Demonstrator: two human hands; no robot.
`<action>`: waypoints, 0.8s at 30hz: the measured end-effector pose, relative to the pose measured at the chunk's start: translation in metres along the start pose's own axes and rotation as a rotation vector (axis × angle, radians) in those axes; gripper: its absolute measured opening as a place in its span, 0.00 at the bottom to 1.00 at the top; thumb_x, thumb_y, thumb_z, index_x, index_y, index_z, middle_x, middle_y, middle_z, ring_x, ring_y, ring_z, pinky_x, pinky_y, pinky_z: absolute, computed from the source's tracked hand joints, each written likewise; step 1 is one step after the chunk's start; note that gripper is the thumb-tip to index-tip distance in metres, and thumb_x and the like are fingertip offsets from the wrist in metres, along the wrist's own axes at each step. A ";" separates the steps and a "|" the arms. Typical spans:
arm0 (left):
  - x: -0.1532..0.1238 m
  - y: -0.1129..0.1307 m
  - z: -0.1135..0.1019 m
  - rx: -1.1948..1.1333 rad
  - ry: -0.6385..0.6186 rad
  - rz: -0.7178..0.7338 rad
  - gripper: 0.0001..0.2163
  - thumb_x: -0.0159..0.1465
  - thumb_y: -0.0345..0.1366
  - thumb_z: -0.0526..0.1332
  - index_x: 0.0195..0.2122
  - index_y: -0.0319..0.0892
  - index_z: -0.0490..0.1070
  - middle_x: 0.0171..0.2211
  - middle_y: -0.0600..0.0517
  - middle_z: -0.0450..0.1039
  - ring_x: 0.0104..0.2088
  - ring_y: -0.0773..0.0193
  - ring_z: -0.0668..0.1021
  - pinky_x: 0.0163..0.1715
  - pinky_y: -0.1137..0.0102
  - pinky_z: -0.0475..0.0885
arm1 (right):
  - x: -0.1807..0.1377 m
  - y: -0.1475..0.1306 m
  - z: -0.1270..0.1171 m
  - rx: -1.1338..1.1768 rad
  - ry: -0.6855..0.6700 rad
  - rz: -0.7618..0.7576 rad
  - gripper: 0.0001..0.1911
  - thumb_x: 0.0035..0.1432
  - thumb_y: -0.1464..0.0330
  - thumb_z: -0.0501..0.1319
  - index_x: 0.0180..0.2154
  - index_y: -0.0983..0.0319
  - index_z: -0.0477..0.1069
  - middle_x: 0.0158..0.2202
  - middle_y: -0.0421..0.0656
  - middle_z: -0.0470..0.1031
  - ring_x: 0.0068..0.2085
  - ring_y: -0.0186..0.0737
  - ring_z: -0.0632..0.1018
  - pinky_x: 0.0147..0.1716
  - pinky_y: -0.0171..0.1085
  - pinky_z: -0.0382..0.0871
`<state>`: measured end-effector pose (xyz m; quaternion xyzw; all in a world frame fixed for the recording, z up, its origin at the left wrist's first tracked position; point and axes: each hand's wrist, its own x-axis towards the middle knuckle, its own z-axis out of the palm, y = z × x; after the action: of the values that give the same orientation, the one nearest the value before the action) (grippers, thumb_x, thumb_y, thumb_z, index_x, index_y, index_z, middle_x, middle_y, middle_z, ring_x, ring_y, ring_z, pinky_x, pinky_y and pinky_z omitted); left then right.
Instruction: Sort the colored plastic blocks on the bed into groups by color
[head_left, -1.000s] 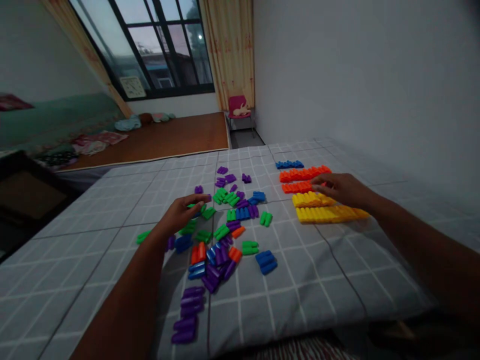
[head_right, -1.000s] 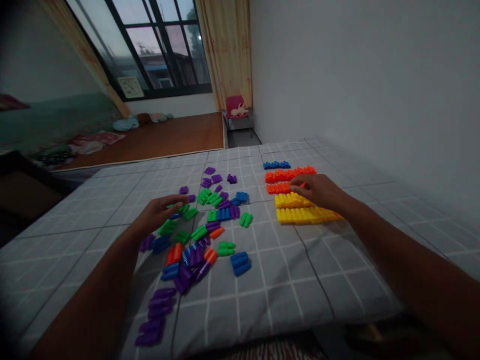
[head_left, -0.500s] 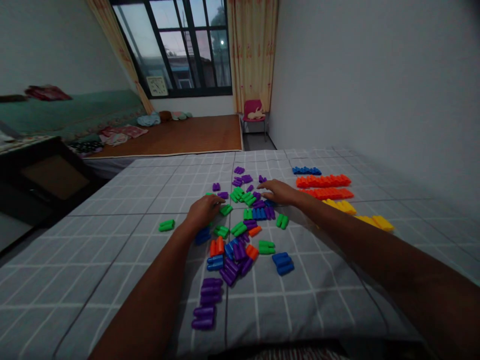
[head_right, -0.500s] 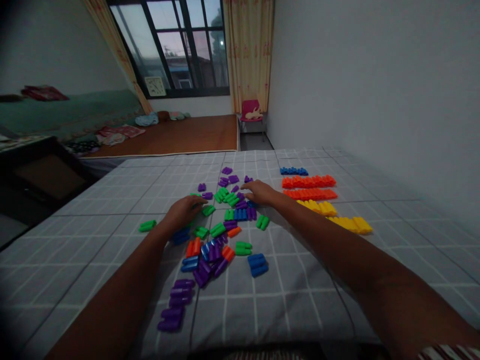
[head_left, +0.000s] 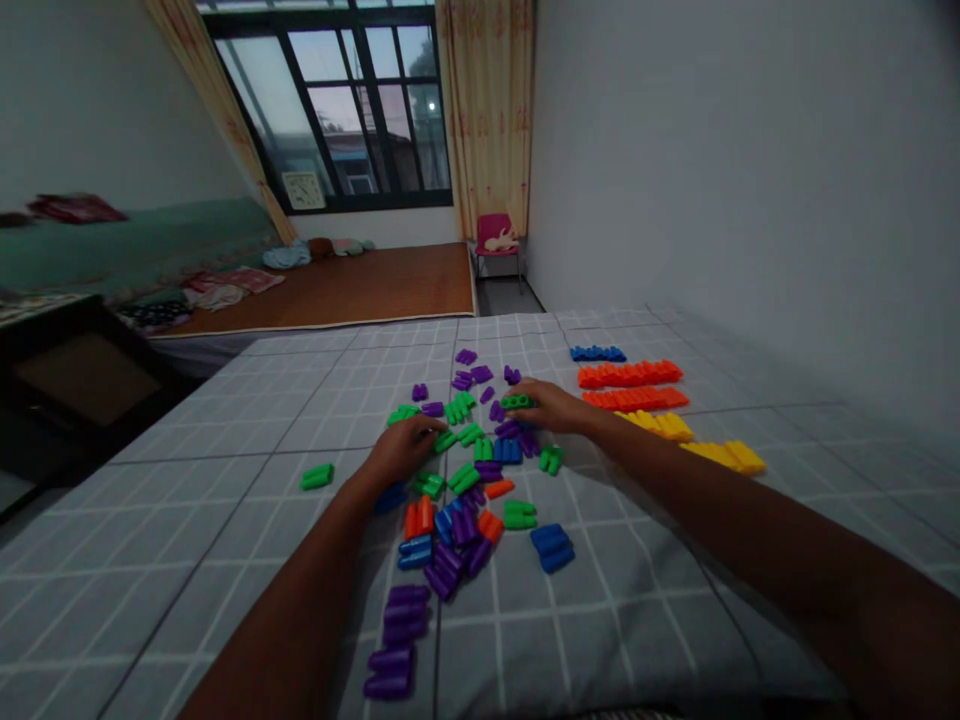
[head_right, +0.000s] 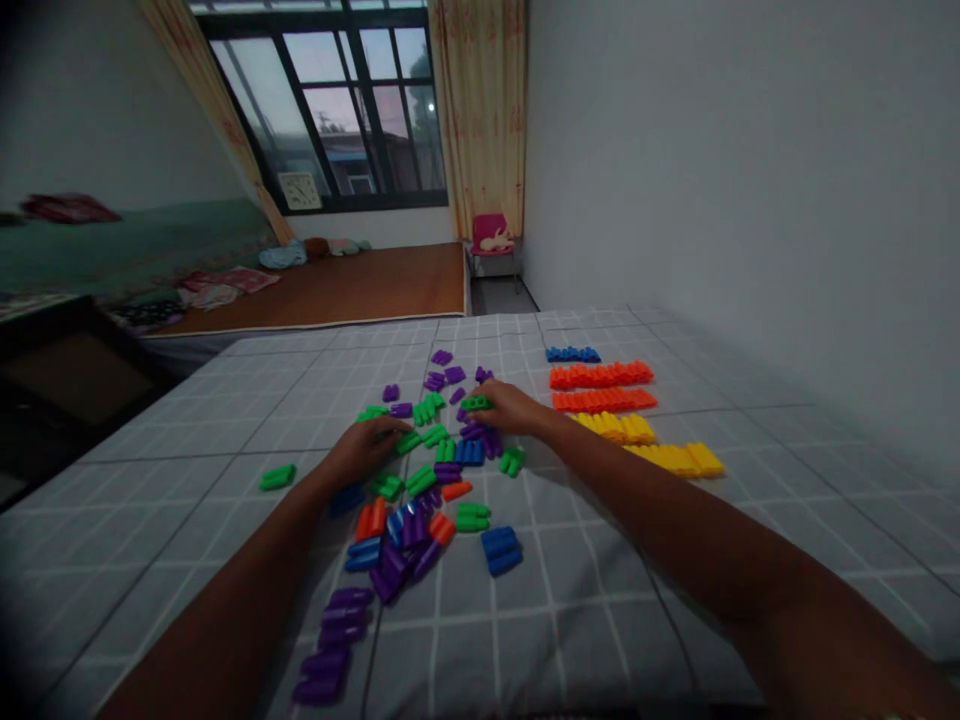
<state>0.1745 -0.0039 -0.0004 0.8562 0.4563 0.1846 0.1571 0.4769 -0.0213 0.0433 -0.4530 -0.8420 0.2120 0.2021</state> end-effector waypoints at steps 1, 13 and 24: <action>0.000 -0.001 0.000 -0.010 0.003 -0.004 0.16 0.62 0.38 0.53 0.45 0.44 0.77 0.44 0.48 0.79 0.45 0.55 0.78 0.46 0.64 0.71 | -0.006 0.010 -0.008 0.084 0.010 0.060 0.13 0.57 0.64 0.61 0.42 0.63 0.71 0.34 0.43 0.76 0.37 0.40 0.76 0.37 0.37 0.68; 0.009 0.081 -0.010 -0.471 -0.075 -0.008 0.17 0.62 0.46 0.58 0.46 0.42 0.76 0.44 0.47 0.78 0.42 0.56 0.79 0.38 0.67 0.75 | -0.078 -0.015 -0.004 0.336 -0.082 -0.021 0.20 0.57 0.69 0.60 0.52 0.61 0.65 0.42 0.44 0.75 0.43 0.40 0.76 0.41 0.38 0.68; 0.029 0.137 0.031 -0.879 -0.042 -0.245 0.20 0.54 0.47 0.66 0.44 0.40 0.72 0.33 0.50 0.77 0.32 0.61 0.78 0.31 0.69 0.73 | -0.079 -0.017 0.010 0.277 0.208 -0.069 0.22 0.53 0.64 0.66 0.49 0.60 0.69 0.47 0.47 0.73 0.44 0.41 0.75 0.43 0.39 0.69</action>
<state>0.3032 -0.0559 0.0371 0.6513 0.4293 0.3234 0.5356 0.5000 -0.0988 0.0327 -0.4113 -0.7942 0.2709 0.3559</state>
